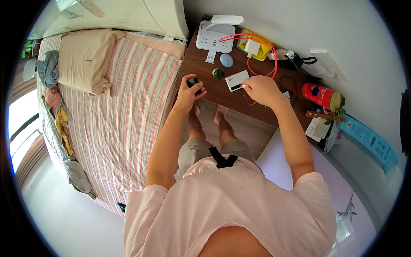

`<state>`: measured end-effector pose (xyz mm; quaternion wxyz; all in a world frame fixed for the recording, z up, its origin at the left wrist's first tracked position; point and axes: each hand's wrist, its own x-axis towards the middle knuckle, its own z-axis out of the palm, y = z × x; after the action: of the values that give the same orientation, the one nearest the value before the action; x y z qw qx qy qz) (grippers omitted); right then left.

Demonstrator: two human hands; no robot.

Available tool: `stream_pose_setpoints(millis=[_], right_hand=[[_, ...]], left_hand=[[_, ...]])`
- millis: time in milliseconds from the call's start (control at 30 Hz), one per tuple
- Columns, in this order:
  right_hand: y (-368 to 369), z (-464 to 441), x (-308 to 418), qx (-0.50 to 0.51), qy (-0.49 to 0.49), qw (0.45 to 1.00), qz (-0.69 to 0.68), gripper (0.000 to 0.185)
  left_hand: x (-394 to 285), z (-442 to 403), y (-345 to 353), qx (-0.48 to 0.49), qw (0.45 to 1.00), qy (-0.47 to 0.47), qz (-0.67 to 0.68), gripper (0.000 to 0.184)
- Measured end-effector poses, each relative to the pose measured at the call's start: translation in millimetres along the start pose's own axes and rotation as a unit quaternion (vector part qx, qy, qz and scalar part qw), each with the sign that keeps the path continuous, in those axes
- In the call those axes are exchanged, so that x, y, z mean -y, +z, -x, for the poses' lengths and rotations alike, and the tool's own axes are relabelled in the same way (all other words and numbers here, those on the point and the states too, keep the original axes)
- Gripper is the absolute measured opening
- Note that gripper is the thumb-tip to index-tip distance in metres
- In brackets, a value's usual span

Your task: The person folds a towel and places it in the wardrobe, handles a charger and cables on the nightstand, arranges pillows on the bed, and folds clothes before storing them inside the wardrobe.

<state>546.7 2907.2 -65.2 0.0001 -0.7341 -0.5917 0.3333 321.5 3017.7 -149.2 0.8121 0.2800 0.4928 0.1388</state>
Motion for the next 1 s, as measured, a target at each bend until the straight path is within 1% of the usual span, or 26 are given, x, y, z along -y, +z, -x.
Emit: stream_pose_setpoints(millis=[100, 167, 200, 233, 267, 300, 367, 400, 467, 567, 600, 667, 700, 767, 867, 1000], right_hand=[[30.1, -22.3, -17.7, 0.003, 0.028, 1.0, 0.014, 0.017], [43.7, -32.5, -21.8, -0.031, 0.026, 0.999, 0.001, 0.018], [48.1, -37.0, -21.6, -0.031, 0.025, 0.999, 0.0, 0.018], [52.6, -39.4, -20.3, -0.059, 0.024, 0.998, -0.02, 0.021], [56.8, -40.5, -18.4, -0.085, 0.025, 0.995, -0.04, 0.025], [61.1, -41.8, -16.0, -0.084, 0.025, 0.995, -0.041, 0.025], [66.7, -44.0, -9.2, -0.138, 0.008, 0.987, -0.075, 0.04], [65.4, -44.6, -3.4, -0.138, 0.008, 0.988, -0.075, 0.04], [61.4, -47.3, 8.2, -0.109, 0.039, 0.989, -0.096, 0.053], [75.9, -57.8, 8.0, -0.129, 0.038, 0.983, -0.121, 0.056], [79.3, -60.4, 9.0, -0.13, 0.039, 0.983, -0.121, 0.056], [84.9, -64.7, 10.4, -0.171, 0.043, 0.972, -0.152, 0.054], [88.0, -66.5, 9.6, -0.172, 0.044, 0.972, -0.151, 0.054], [92.4, -69.6, 8.4, -0.201, 0.021, 0.963, -0.177, 0.048], [88.1, -69.5, 12.7, -0.19, 0.04, 0.963, -0.185, 0.043], [89.2, -63.0, 14.5, -0.221, 0.039, 0.958, -0.178, 0.041]], left_hand=[[1.1, -1.1, 0.5, 0.0, 1.0, -0.005, 0.008, 0.045], [-1.7, 1.3, 4.2, 0.013, 1.0, -0.009, -0.014, 0.043], [-3.4, 1.7, 4.8, 0.011, 1.0, -0.008, -0.014, 0.043], [-3.7, 3.6, 5.1, 0.023, 1.0, -0.001, -0.01, 0.044], [-3.3, 5.3, 4.6, 0.035, 0.999, 0.005, -0.006, 0.044], [-3.1, 5.3, 3.6, 0.035, 0.999, 0.004, -0.006, 0.044], [-3.4, 4.2, 2.7, 0.047, 0.999, 0.005, 0.0, 0.053], [-4.0, 4.8, 2.7, 0.047, 0.999, 0.006, 0.001, 0.053], [-5.9, 6.0, 2.4, 0.047, 0.999, -0.006, 0.017, 0.05], [-5.1, 5.4, -0.3, 0.056, 0.998, -0.003, 0.031, 0.05], [-5.5, 6.0, -0.7, 0.057, 0.998, -0.004, 0.031, 0.05], [-6.7, 8.2, -1.9, 0.057, 0.997, -0.006, 0.042, 0.051], [-7.1, 9.3, -2.4, 0.058, 0.997, -0.006, 0.042, 0.051], [-7.5, 11.7, -3.2, 0.062, 0.997, -0.011, 0.045, 0.052], [-6.9, 15.9, -3.7, 0.061, 0.997, -0.02, 0.048, 0.052], [-5.6, 21.0, -3.7, 0.081, 0.995, -0.034, 0.046, 0.056]])
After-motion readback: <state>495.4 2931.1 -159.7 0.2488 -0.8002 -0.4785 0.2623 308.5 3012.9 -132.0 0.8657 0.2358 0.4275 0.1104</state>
